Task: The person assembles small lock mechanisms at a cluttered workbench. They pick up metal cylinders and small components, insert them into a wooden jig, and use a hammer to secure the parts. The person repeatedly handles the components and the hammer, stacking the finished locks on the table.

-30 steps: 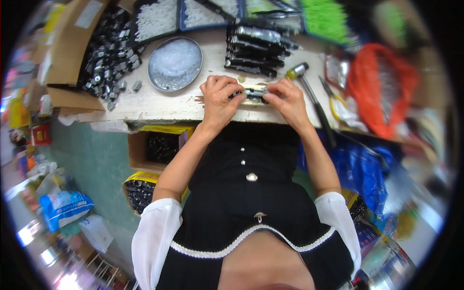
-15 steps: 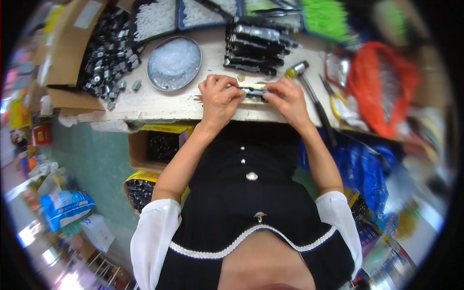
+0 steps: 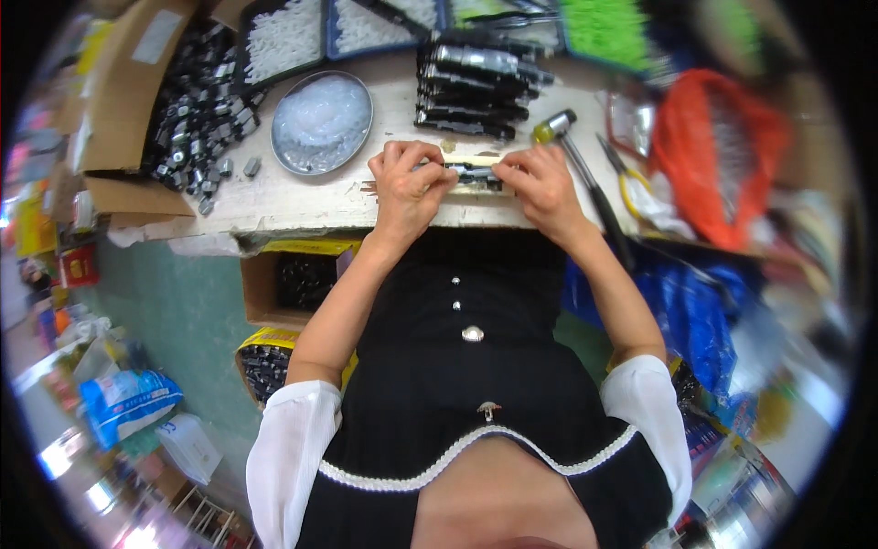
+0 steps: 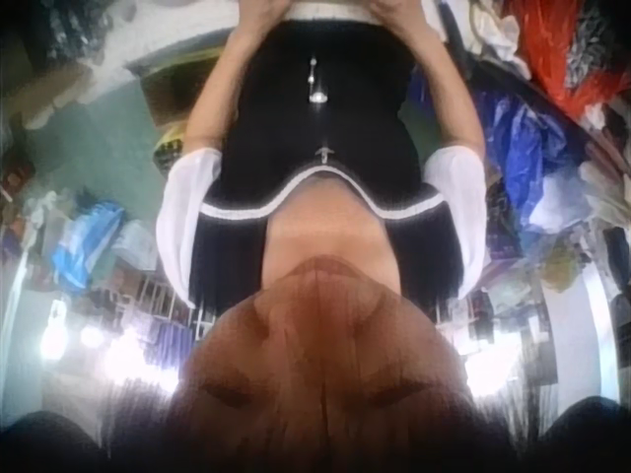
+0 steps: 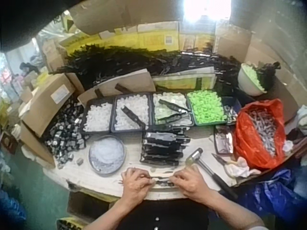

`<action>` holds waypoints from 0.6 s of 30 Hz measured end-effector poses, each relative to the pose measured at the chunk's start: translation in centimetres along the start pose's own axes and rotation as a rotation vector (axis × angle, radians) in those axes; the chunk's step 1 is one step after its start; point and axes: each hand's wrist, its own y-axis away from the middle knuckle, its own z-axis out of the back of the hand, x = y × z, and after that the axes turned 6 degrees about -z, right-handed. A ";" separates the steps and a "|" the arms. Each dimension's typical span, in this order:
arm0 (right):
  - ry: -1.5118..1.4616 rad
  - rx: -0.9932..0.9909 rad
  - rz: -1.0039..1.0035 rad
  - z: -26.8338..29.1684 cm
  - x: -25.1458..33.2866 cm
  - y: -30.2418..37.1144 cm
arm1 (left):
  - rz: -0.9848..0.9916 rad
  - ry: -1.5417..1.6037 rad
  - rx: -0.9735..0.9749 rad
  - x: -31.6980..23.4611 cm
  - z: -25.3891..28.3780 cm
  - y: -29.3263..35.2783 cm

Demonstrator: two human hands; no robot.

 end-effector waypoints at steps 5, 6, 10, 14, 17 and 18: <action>0.037 -0.009 0.056 0.1 0.1 -0.2 | 0.013 0.012 -0.017 0.1 -0.1 0.2; 0.057 -0.003 0.065 0.0 0.1 -0.2 | 0.016 0.018 -0.017 0.0 -0.1 0.1; 0.096 0.041 0.121 0.3 -0.1 -0.3 | 0.010 0.023 -0.023 0.0 -0.1 0.2; 0.053 0.079 0.169 0.3 -0.8 -0.1 | 0.002 0.019 -0.032 0.0 -0.2 0.1; 0.016 0.159 0.133 0.6 -0.8 -0.4 | 0.014 0.023 -0.038 0.0 -0.2 0.0; 0.004 0.190 0.119 0.6 -1.0 -0.5 | 0.013 0.024 -0.040 0.0 -0.2 0.0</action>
